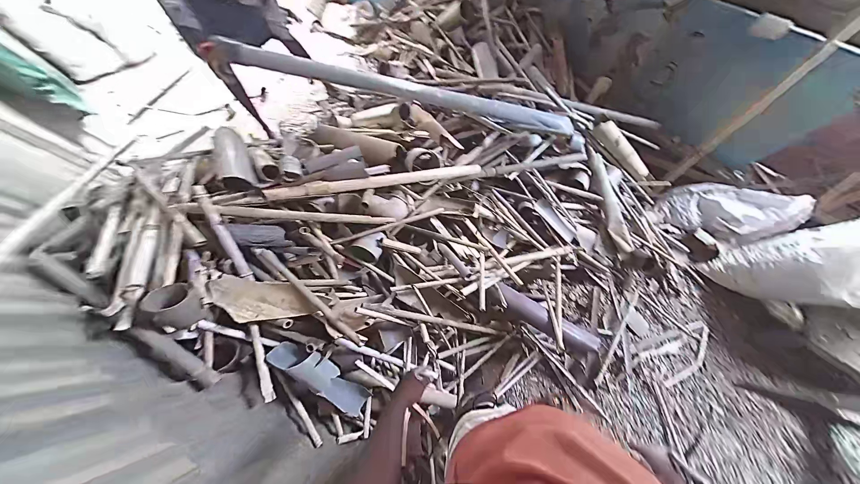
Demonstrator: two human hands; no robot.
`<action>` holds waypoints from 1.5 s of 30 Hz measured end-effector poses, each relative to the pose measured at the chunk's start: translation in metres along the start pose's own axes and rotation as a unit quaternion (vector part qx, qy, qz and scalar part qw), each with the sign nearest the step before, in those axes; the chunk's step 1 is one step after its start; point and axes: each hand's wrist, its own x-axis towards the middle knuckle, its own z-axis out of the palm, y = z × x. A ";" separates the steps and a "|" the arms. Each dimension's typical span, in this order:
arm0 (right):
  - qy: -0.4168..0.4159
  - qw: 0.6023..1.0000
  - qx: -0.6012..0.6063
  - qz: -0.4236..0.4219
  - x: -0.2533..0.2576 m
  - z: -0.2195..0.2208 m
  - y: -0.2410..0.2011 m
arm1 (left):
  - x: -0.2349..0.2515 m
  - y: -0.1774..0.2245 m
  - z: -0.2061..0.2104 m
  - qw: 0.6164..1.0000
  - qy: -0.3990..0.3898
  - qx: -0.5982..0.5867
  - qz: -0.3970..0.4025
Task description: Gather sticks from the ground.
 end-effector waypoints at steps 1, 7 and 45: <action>0.010 0.996 0.005 -0.094 0.045 0.007 0.056 | -0.001 0.008 -0.006 1.000 0.007 0.009 0.005; 0.001 0.998 0.035 -0.051 0.185 0.033 0.232 | 0.000 0.050 -0.006 0.996 0.059 -0.040 0.056; -0.079 0.982 0.021 -0.171 0.333 -0.147 0.160 | -0.229 -0.009 0.282 0.963 0.060 -0.172 -0.201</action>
